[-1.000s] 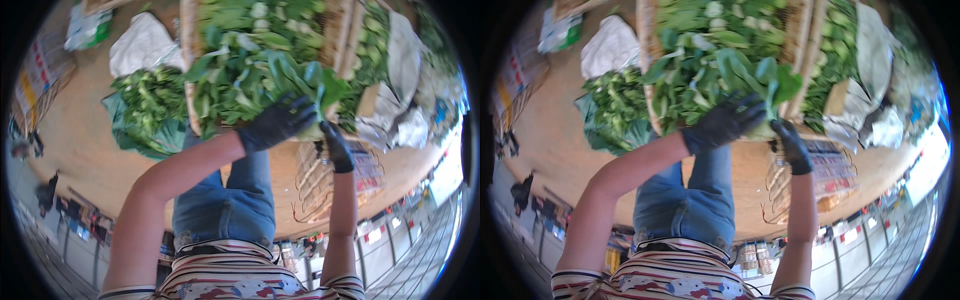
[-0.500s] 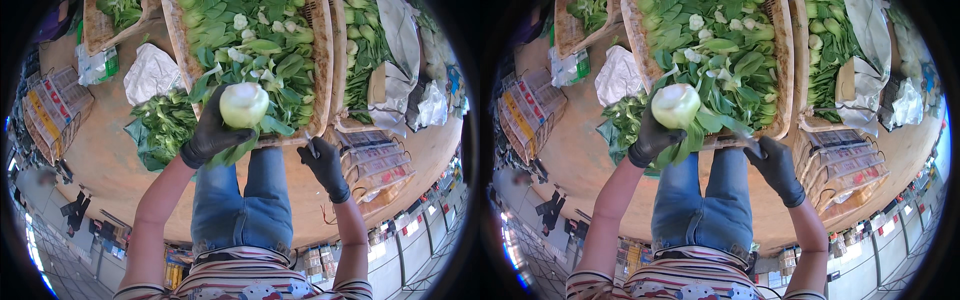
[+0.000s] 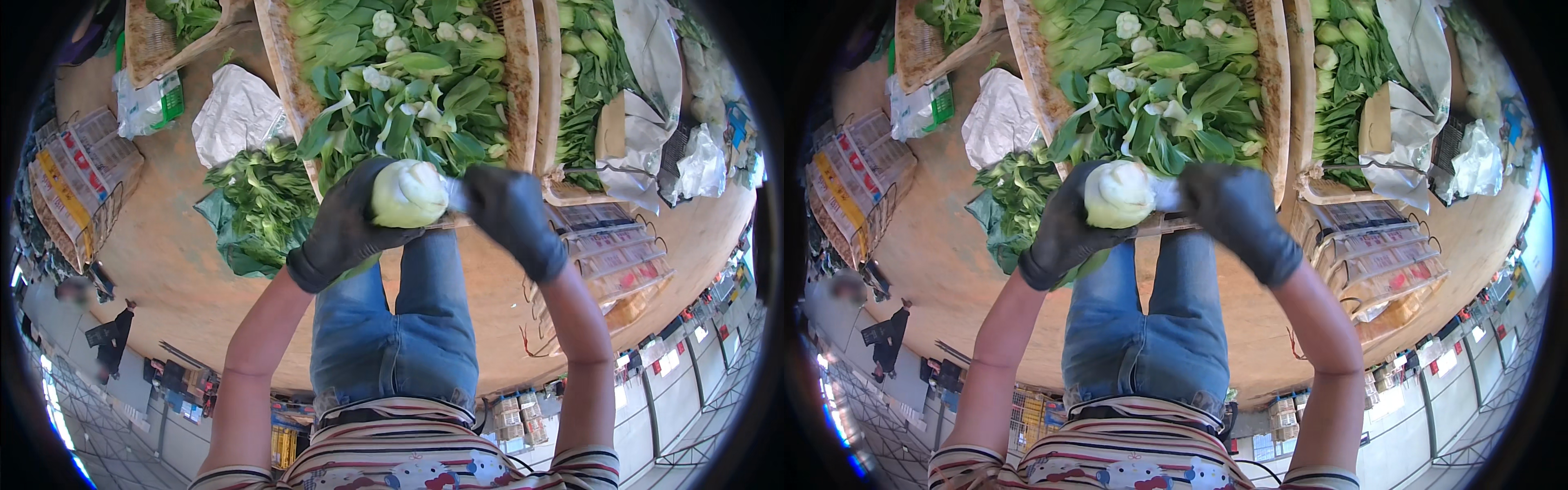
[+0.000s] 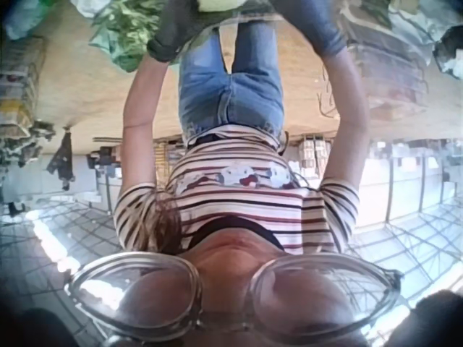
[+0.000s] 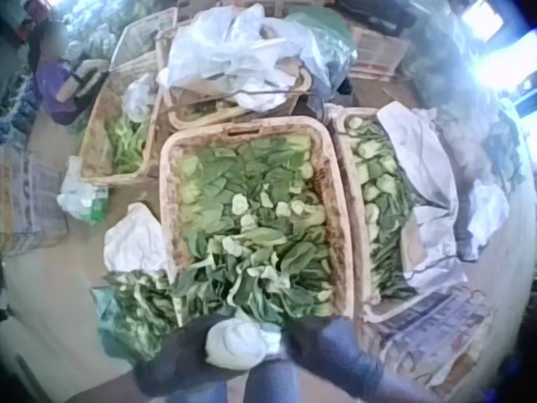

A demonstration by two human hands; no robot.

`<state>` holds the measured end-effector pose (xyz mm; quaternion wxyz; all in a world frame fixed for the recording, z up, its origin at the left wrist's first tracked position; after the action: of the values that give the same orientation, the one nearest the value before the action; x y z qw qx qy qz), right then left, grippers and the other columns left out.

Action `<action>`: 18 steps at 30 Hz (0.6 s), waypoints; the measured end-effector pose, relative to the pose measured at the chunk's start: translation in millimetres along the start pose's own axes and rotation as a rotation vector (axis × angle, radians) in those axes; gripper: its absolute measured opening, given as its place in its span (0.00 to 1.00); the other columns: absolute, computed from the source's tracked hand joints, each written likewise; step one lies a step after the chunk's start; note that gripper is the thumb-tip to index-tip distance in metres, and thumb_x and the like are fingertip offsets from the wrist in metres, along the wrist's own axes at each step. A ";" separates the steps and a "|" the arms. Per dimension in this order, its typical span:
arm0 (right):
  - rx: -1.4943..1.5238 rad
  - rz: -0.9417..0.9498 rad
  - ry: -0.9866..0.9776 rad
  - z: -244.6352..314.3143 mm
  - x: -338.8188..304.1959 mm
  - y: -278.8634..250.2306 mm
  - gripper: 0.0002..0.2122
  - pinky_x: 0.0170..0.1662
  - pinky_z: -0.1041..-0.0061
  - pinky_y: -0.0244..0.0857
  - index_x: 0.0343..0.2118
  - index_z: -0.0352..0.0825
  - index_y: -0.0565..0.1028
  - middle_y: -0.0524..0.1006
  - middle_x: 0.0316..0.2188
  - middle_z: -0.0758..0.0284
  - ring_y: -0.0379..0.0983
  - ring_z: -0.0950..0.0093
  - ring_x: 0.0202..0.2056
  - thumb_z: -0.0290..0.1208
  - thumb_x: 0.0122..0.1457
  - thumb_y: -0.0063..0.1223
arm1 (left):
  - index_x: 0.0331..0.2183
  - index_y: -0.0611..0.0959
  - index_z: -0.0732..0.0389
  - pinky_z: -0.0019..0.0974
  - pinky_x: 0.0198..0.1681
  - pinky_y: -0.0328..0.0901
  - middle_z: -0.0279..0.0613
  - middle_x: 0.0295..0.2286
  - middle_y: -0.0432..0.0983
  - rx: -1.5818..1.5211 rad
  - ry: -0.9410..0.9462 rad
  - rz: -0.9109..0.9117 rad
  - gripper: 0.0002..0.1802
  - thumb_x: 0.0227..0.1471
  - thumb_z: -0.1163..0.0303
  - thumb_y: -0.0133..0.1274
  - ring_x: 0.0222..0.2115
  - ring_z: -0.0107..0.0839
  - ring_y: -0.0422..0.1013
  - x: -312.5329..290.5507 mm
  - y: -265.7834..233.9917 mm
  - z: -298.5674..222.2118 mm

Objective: The person trims the stems of bok choy using a knife and places the trimmed vegetables into a plastic crate.

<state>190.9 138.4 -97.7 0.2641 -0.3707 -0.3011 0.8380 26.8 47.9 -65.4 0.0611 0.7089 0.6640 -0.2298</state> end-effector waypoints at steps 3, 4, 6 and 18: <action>0.075 0.267 0.389 -119.1 -9.2 42.2 0.12 0.27 0.65 0.67 0.22 0.33 0.77 0.75 0.16 0.59 0.74 0.62 0.21 0.37 0.52 0.53 | 0.49 0.68 0.62 0.37 0.51 0.62 0.43 0.44 0.71 -0.053 0.045 0.093 0.44 0.29 0.69 0.71 0.46 0.35 0.68 -2.4 12.5 -13.8; 0.160 0.270 0.431 -121.4 -17.1 45.8 0.13 0.28 0.65 0.67 0.22 0.32 0.77 0.75 0.16 0.58 0.74 0.63 0.21 0.38 0.53 0.52 | 0.49 0.68 0.62 0.37 0.51 0.62 0.43 0.44 0.71 -0.047 0.048 0.085 0.44 0.29 0.69 0.71 0.46 0.35 0.68 -0.1 12.2 -9.9; 0.415 0.156 0.452 -67.6 -23.8 25.1 0.12 0.27 0.71 0.67 0.26 0.31 0.76 0.77 0.19 0.59 0.76 0.71 0.22 0.37 0.50 0.60 | 0.51 0.66 0.61 0.37 0.49 0.64 0.46 0.43 0.71 -0.106 0.006 -0.040 0.45 0.31 0.63 0.71 0.45 0.39 0.69 -1.3 -1.7 -2.8; 0.628 -0.180 0.122 32.2 7.3 -20.9 0.19 0.32 0.76 0.69 0.44 0.31 0.71 0.76 0.30 0.63 0.73 0.76 0.29 0.26 0.48 0.61 | 0.55 0.62 0.65 0.37 0.54 0.58 0.43 0.48 0.68 -0.620 -0.323 0.038 0.47 0.39 0.55 0.66 0.49 0.32 0.65 0.2 -27.2 59.1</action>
<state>166.1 147.5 -68.9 0.4558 -0.2925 -0.0435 0.8395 -14.0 28.0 -111.9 0.3821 0.6233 0.6707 -0.1253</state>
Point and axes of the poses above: each hand's wrist, its own x-axis towards the middle knuckle, its own y-axis out of the palm, z = x × y, the point moved 10 cm from there along x, towards the middle knuckle
